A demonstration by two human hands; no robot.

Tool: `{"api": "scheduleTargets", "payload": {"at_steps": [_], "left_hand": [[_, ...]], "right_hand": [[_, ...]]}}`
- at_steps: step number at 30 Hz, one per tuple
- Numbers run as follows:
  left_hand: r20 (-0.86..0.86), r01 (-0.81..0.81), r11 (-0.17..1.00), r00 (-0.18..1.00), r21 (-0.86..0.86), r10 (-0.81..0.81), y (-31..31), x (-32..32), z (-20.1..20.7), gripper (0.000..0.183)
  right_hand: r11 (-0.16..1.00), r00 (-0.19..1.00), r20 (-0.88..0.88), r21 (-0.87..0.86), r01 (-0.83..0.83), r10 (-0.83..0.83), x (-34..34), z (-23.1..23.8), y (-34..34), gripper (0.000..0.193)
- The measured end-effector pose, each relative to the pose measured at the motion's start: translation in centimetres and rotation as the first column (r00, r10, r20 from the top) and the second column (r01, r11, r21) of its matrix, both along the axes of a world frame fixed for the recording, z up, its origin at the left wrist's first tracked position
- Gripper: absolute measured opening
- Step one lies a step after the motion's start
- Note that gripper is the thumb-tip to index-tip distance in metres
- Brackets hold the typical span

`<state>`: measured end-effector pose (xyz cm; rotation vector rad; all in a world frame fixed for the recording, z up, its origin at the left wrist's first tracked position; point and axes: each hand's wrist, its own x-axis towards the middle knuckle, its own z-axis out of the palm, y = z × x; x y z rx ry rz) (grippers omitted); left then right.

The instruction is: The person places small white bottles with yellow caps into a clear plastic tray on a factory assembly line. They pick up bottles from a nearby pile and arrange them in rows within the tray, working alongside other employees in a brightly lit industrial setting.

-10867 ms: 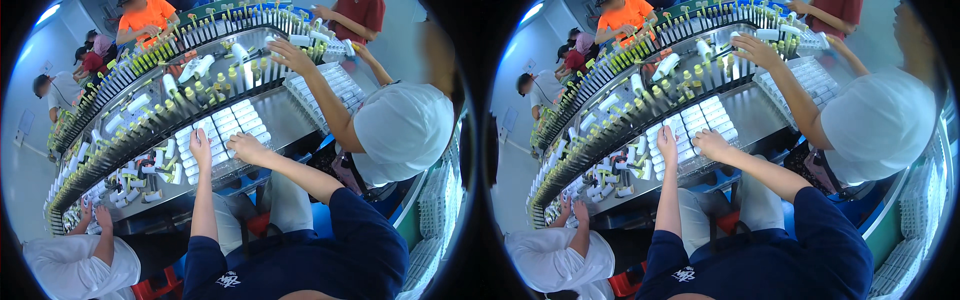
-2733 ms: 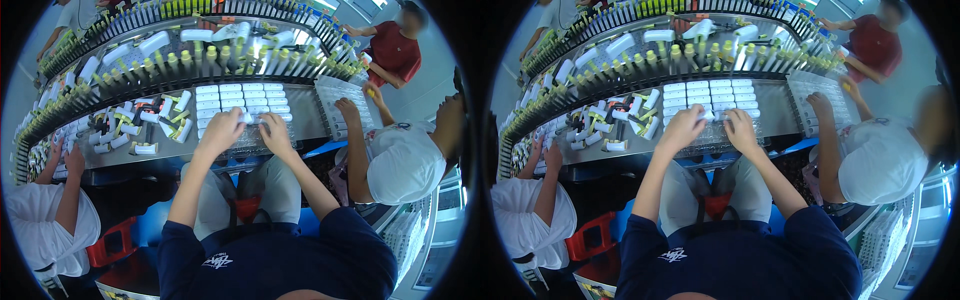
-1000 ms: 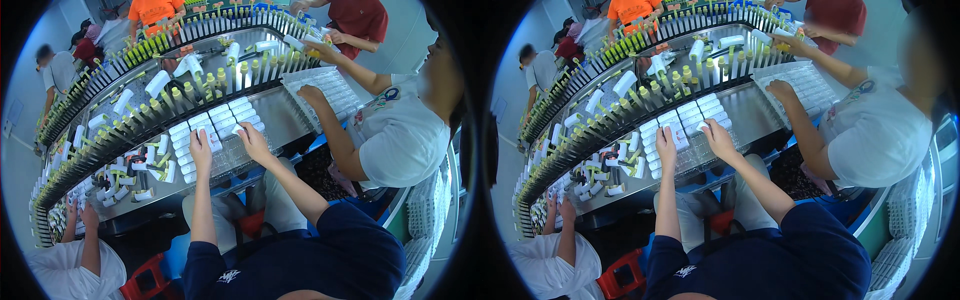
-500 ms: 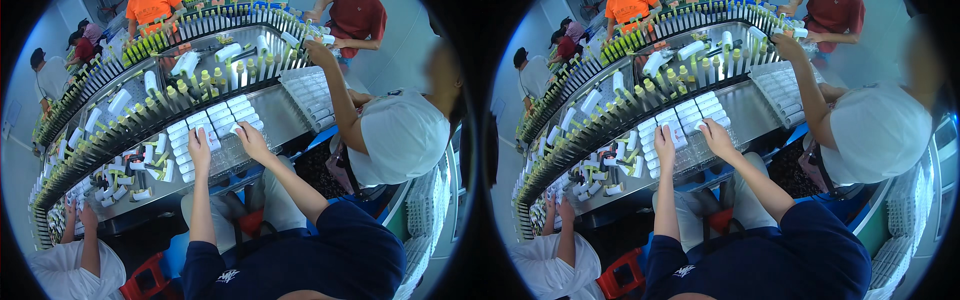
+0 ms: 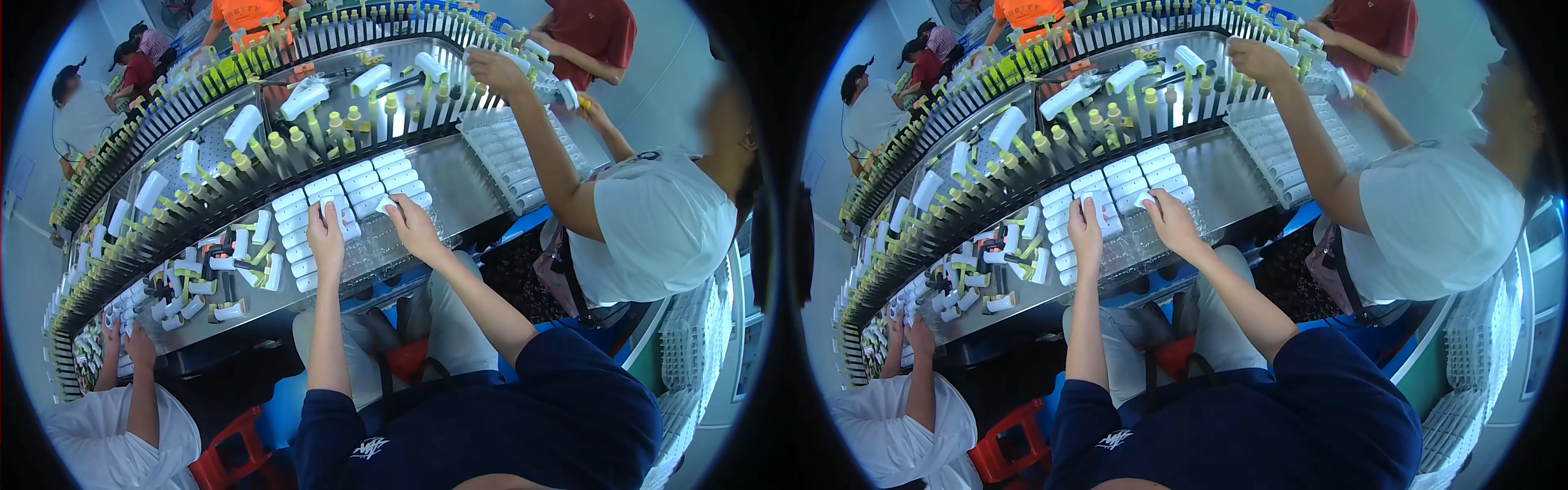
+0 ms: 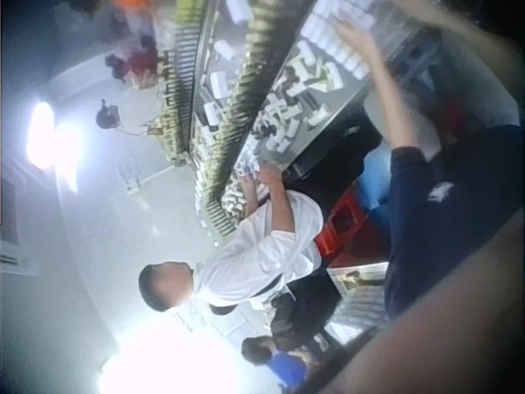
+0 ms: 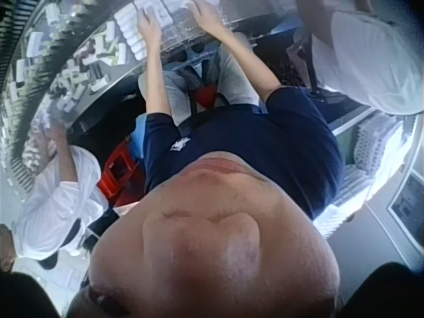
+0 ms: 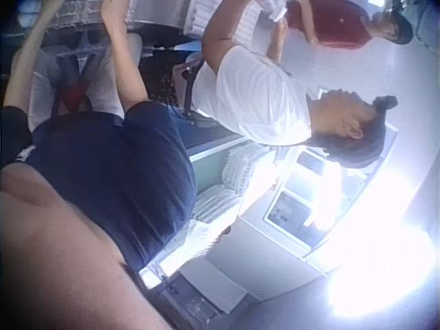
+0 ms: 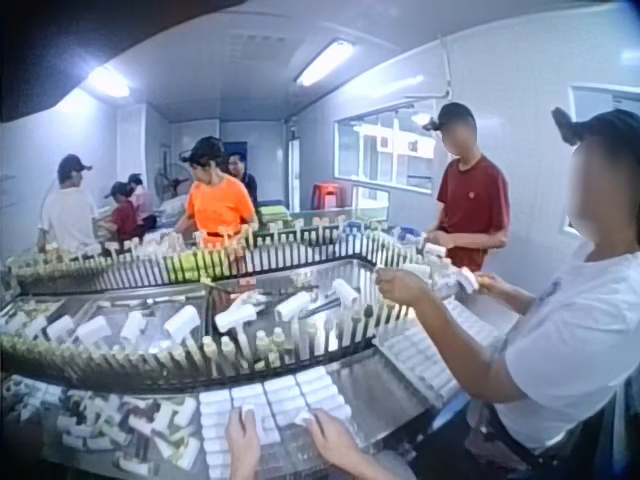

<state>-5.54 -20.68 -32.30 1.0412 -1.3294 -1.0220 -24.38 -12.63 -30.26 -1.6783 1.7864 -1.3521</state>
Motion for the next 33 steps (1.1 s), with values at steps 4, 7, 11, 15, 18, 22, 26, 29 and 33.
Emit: {"api": "scheduleTargets", "payload": {"at_steps": [4, 7, 11, 15, 18, 22, 26, 29, 33], "left_hand": [[0.016, -0.013, 1.0, 1.0, -0.005, 0.014, 0.2, -0.1, 0.4, 0.031], [0.0, -0.023, 1.0, 1.0, 0.012, 0.023, 0.6, -0.1, 0.9, 0.028], [0.007, -0.018, 1.0, 1.0, -0.003, 0.018, 0.5, -0.1, 0.9, 0.028], [-0.003, -0.012, 1.0, 1.0, 0.001, 0.012, 0.6, -0.1, 1.0, 0.028], [-0.007, -0.019, 1.0, 1.0, -0.009, 0.019, 0.6, -0.2, 1.0, 0.028], [0.004, -0.021, 1.0, 1.0, -0.011, 0.021, 0.6, -0.1, 1.0, 0.028], [-0.002, -0.017, 1.0, 1.0, -0.008, 0.017, 0.6, -0.1, 1.0, 0.028], [-0.021, -0.01, 1.0, 1.0, 0.001, 0.01, 0.6, -0.2, 1.0, 0.029], [-0.018, -0.013, 1.0, 1.0, 0.004, 0.013, 0.6, -0.1, 0.9, 0.028]], "right_hand": [[1.0, 1.0, 0.024, 0.024, 0.004, -0.005, 0.1, 0.0, 0.1, 0.034], [0.999, 1.0, 0.006, 0.033, 0.01, -0.01, 0.2, 0.2, 0.1, 0.035], [1.0, 0.999, -0.034, -0.013, 0.021, -0.021, 0.0, -0.4, 0.0, 0.033], [0.999, 0.998, -0.063, -0.045, 0.026, -0.029, -0.1, -0.6, -0.1, 0.032], [0.999, 1.0, -0.017, 0.032, 0.007, -0.007, 0.0, -0.3, 0.0, 0.036], [1.0, 1.0, -0.019, 0.027, 0.016, -0.015, 0.2, 0.1, 0.2, 0.036], [0.999, 0.999, -0.035, 0.019, 0.027, -0.026, 0.2, 0.0, 0.2, 0.035], [0.999, 0.999, -0.043, -0.011, 0.032, -0.032, 0.2, -0.2, 0.1, 0.036], [0.999, 0.999, -0.019, 0.025, 0.03, -0.03, 0.4, 0.1, 0.3, 0.036]]}}
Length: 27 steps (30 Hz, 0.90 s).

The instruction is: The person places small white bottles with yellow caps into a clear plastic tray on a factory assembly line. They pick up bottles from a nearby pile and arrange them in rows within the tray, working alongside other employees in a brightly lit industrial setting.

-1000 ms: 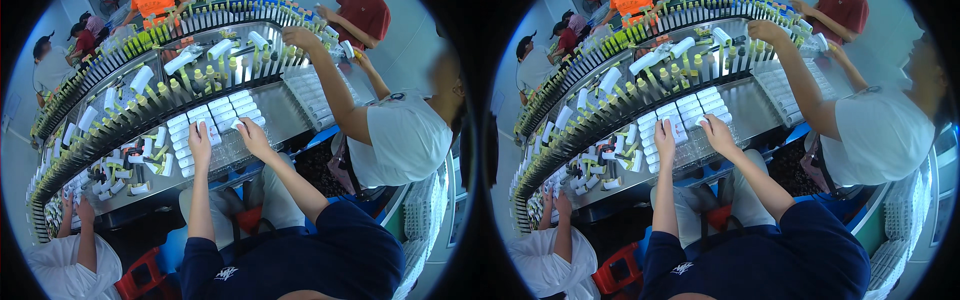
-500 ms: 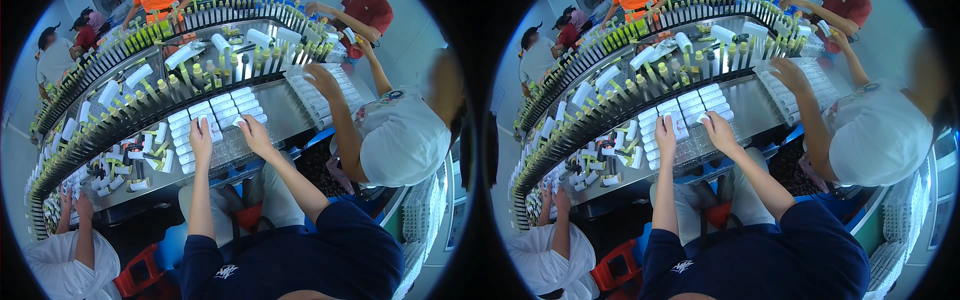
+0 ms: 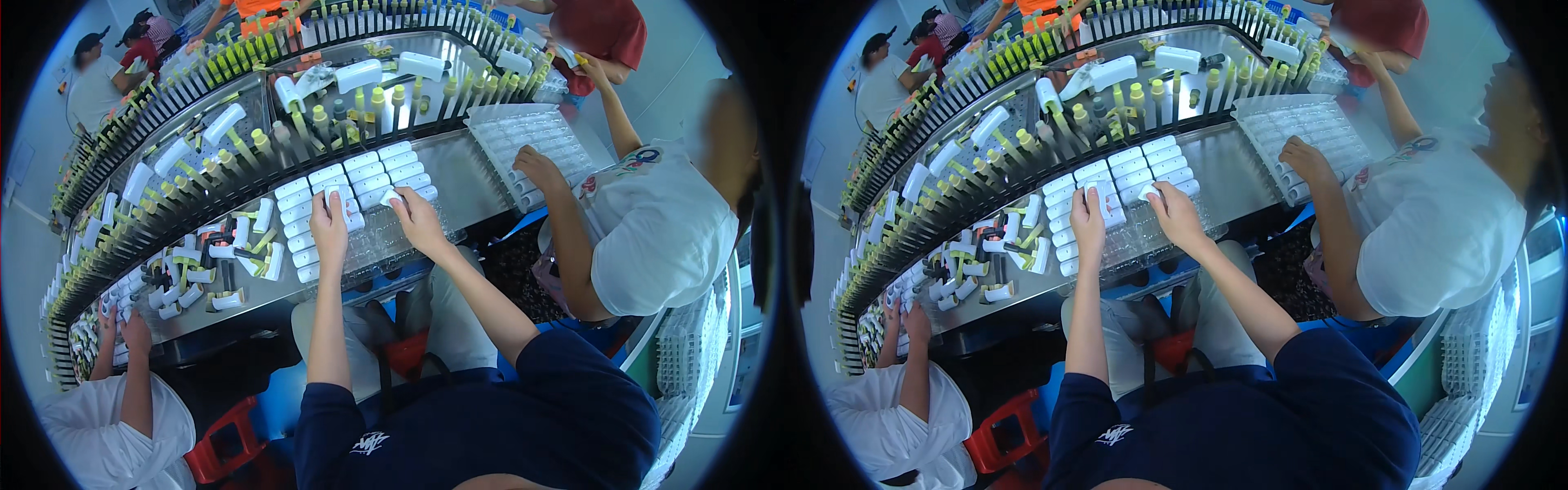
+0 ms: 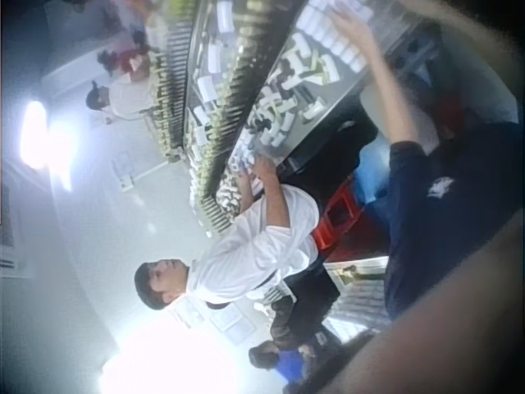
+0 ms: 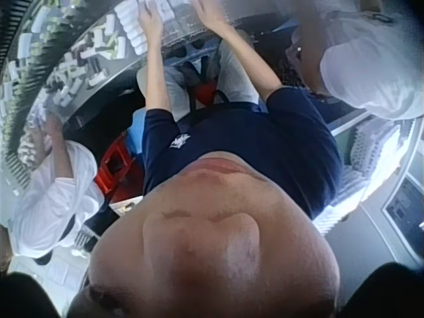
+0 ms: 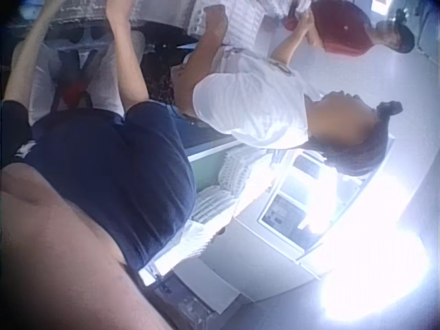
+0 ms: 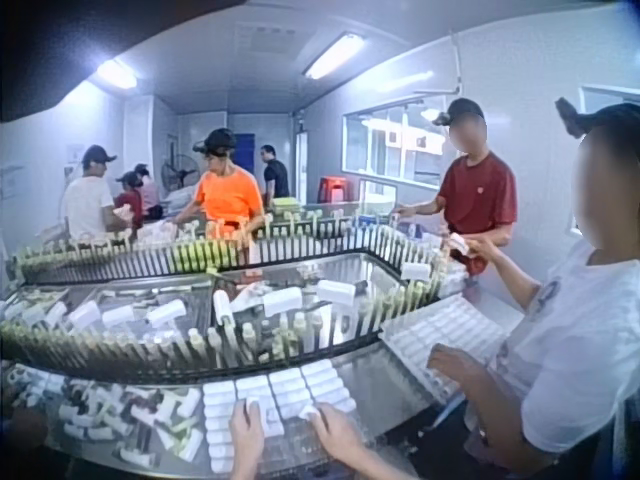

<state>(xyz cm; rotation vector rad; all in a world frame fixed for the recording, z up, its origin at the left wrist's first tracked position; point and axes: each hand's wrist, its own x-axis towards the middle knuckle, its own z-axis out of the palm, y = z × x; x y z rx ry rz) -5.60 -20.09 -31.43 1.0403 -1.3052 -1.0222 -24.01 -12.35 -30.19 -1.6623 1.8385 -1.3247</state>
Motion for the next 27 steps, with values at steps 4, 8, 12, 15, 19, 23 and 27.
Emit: {"api": "scheduleTargets", "payload": {"at_steps": [4, 8, 12, 15, 19, 23, 27], "left_hand": [[0.026, 0.013, 1.0, 1.0, 0.01, -0.013, -0.2, 0.2, -0.2, 0.034], [0.017, 0.012, 1.0, 1.0, 0.004, -0.012, -0.2, 0.1, -0.2, 0.035], [0.021, -0.002, 1.0, 1.0, -0.009, 0.002, 0.0, 0.1, -0.1, 0.031], [0.044, -0.012, 1.0, 0.999, -0.007, 0.012, 0.0, 0.1, 0.1, 0.029], [0.034, -0.003, 1.0, 0.999, -0.013, 0.004, 0.1, 0.0, 0.2, 0.029], [0.021, 0.004, 1.0, 1.0, 0.01, -0.004, -0.3, 0.0, -0.4, 0.03], [0.026, 0.018, 1.0, 0.999, 0.017, -0.018, -0.5, 0.3, -0.7, 0.033]], "right_hand": [[1.0, 1.0, -0.025, -0.013, -0.004, 0.003, -0.1, -0.1, 0.0, 0.036], [0.998, 0.998, -0.055, -0.061, 0.0, -0.004, -0.3, -0.7, -0.1, 0.034], [0.999, 0.999, -0.045, -0.054, -0.005, 0.003, -0.1, -0.6, -0.1, 0.033], [1.0, 1.0, -0.013, -0.016, -0.006, 0.006, -0.1, -0.2, 0.1, 0.035], [0.999, 1.0, -0.009, -0.034, -0.013, 0.013, -0.2, -0.2, 0.1, 0.036], [0.995, 0.997, -0.074, -0.097, -0.033, 0.025, -0.2, -0.5, 0.0, 0.04], [0.995, 0.994, -0.102, -0.09, -0.042, 0.033, -0.3, -0.6, -0.1, 0.04]]}}
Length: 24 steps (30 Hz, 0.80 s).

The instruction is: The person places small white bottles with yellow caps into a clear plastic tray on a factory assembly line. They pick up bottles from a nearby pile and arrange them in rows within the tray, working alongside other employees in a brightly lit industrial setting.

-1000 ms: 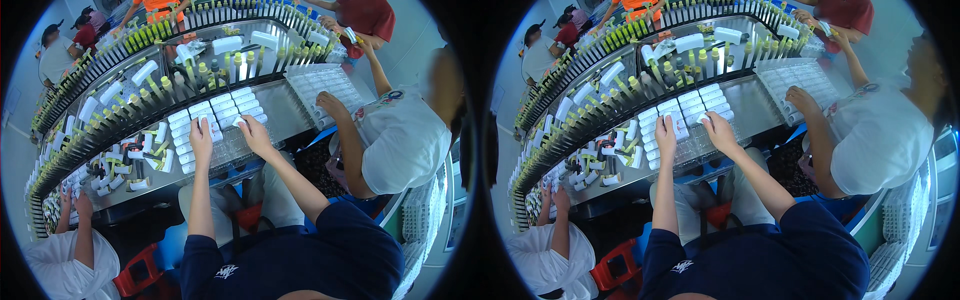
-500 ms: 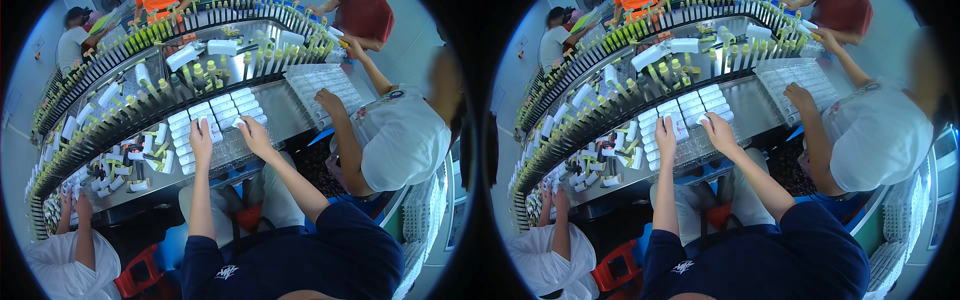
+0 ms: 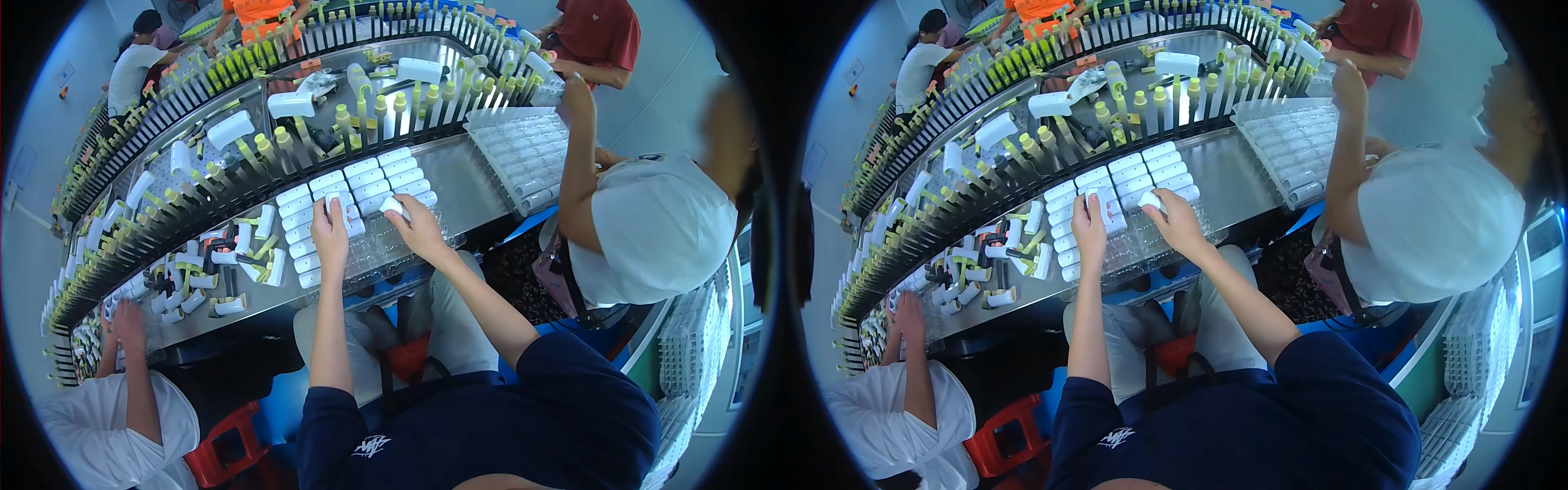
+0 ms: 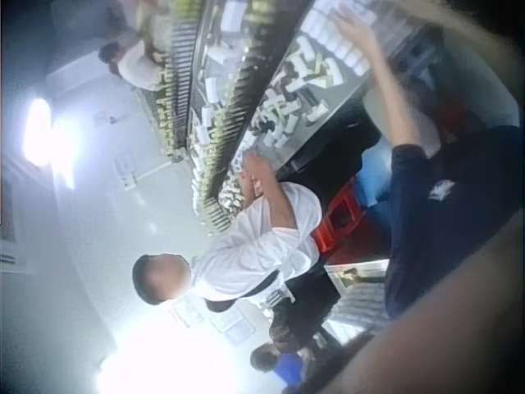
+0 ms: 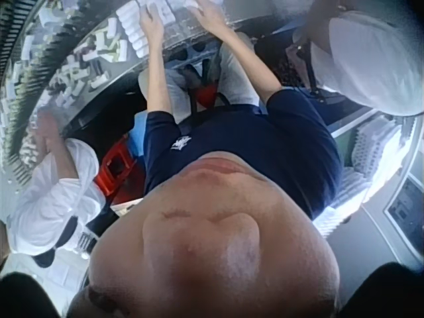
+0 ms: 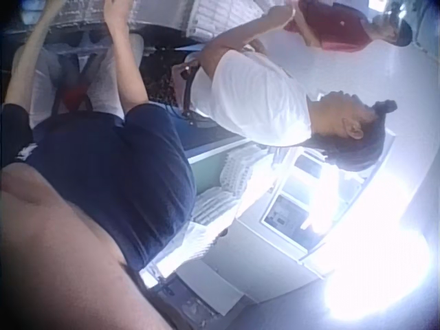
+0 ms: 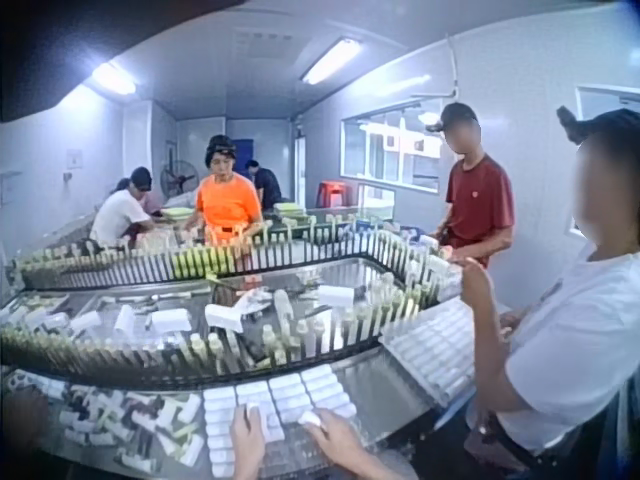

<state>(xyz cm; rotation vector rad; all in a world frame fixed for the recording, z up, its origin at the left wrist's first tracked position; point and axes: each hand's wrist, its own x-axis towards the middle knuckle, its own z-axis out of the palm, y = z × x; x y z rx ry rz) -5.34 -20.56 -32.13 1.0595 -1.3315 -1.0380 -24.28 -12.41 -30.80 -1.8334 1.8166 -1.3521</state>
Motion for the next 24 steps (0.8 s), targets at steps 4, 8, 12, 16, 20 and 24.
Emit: {"api": "scheduleTargets", "payload": {"at_steps": [4, 8, 12, 16, 20, 24], "left_hand": [[-0.152, -0.002, 1.0, 0.988, -0.006, 0.001, 0.2, 0.1, 1.2, 0.031], [-0.26, -0.231, 0.941, 0.951, -0.247, 0.165, -0.5, 0.4, 9.7, 0.025], [0.099, -0.32, 0.864, 0.918, -0.388, 0.384, -7.0, 2.2, 18.8, 0.042], [0.583, -0.23, 0.906, 0.702, -0.356, 0.408, -12.8, 4.5, 22.3, 0.045], [0.797, -0.085, 0.934, 0.497, -0.347, 0.342, -15.4, 5.1, 22.0, 0.041], [0.848, -0.147, 0.905, 0.317, -0.399, 0.425, -16.4, 6.9, 21.4, 0.04]], "right_hand": [[1.0, 1.0, -0.014, 0.024, 0.001, 0.0, 0.2, 0.1, 0.0, 0.041], [1.0, 1.0, 0.0, 0.003, 0.029, -0.029, -0.2, -0.2, 0.1, 0.042], [0.999, 0.998, 0.045, 0.032, 0.029, -0.031, -0.1, -0.1, 0.3, 0.043], [0.999, 0.998, 0.058, 0.045, -0.005, 0.003, 0.9, 0.7, 0.0, 0.043], [0.999, 1.0, -0.009, 0.033, 0.003, -0.003, 0.6, 0.8, 0.2, 0.041], [0.999, 0.998, -0.053, 0.018, 0.027, -0.026, 0.2, 0.1, 0.0, 0.043]]}}
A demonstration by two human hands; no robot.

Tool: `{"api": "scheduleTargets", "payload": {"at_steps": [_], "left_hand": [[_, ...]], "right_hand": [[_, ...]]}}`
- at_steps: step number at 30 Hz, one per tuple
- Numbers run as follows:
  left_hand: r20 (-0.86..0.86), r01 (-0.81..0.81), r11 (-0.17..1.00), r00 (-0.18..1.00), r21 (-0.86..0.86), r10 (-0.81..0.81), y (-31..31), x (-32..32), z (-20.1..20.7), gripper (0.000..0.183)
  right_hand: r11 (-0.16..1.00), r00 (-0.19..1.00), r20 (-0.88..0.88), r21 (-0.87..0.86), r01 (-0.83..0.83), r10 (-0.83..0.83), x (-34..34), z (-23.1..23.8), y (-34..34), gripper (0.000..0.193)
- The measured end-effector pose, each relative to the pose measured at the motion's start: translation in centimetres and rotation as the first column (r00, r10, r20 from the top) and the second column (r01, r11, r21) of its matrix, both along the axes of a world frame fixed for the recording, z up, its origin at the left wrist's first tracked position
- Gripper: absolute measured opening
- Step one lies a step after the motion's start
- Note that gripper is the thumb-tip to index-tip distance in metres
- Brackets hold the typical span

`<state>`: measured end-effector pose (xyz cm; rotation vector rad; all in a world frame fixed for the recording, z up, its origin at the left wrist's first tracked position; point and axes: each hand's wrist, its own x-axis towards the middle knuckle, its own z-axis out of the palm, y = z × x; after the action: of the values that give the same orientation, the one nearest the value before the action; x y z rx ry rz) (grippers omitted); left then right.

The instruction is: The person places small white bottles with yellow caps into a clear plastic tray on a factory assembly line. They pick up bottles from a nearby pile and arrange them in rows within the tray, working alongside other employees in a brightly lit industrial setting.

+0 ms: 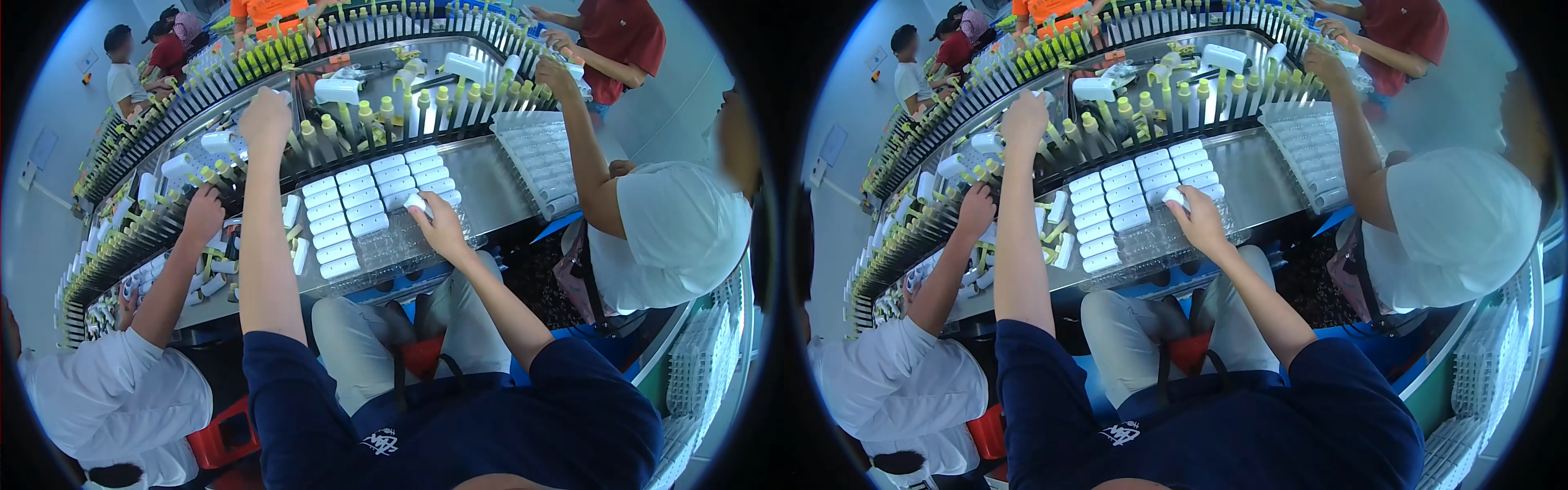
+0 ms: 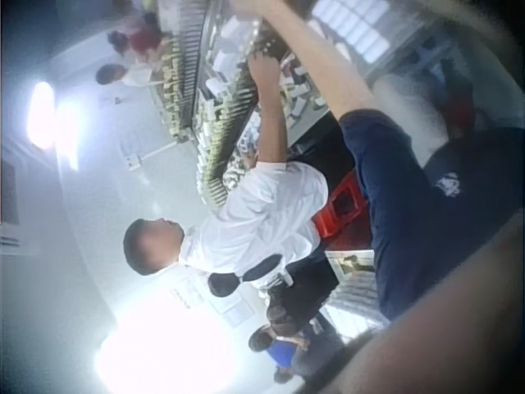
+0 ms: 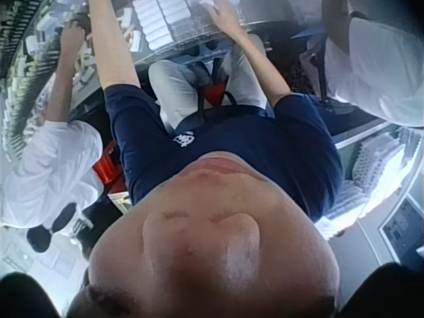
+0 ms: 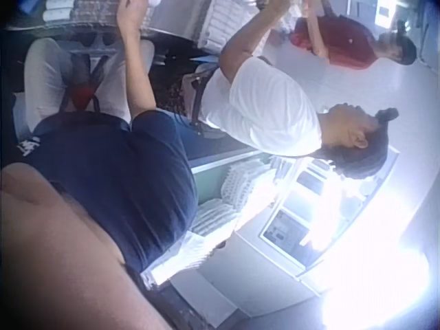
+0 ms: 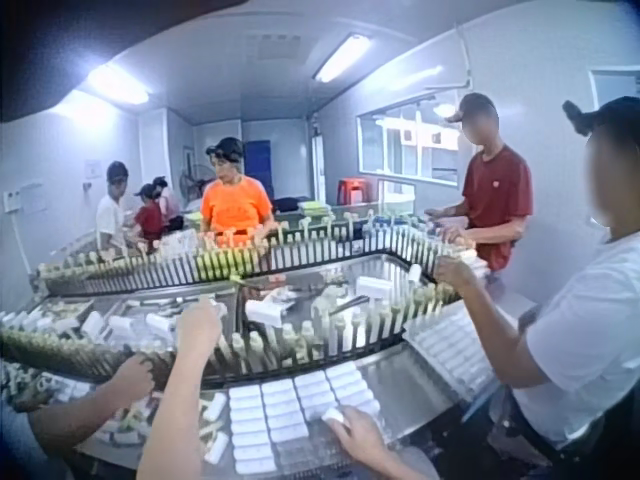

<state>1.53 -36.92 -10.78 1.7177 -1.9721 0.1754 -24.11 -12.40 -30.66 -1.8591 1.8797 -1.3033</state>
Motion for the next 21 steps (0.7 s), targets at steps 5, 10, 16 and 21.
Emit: {"api": "scheduleTargets", "payload": {"at_steps": [5, 10, 16, 21], "left_hand": [[0.082, 0.096, 0.994, 0.992, -0.055, -0.092, -1.8, 4.1, -1.3, 0.048], [0.159, 0.059, 0.983, 0.987, -0.175, -0.031, -2.2, 7.5, -3.6, 0.041], [0.166, -0.159, 0.974, 0.969, -0.159, 0.185, 0.4, 11.9, -2.6, 0.049], [0.077, -0.208, 0.964, 0.972, -0.163, 0.223, 0.7, 14.6, -3.2, 0.054]], "right_hand": [[0.998, 0.997, 0.071, 0.055, -0.028, 0.024, -0.1, 0.4, 0.2, 0.041], [0.995, 0.992, 0.116, -0.082, -0.049, 0.058, 1.0, 5.9, -2.2, 0.042], [0.984, 0.977, 0.203, -0.153, 0.091, -0.059, 4.0, 17.4, -14.6, 0.048], [0.999, 0.996, 0.077, -0.009, 0.049, -0.048, 9.6, 20.5, -23.3, 0.048]]}}
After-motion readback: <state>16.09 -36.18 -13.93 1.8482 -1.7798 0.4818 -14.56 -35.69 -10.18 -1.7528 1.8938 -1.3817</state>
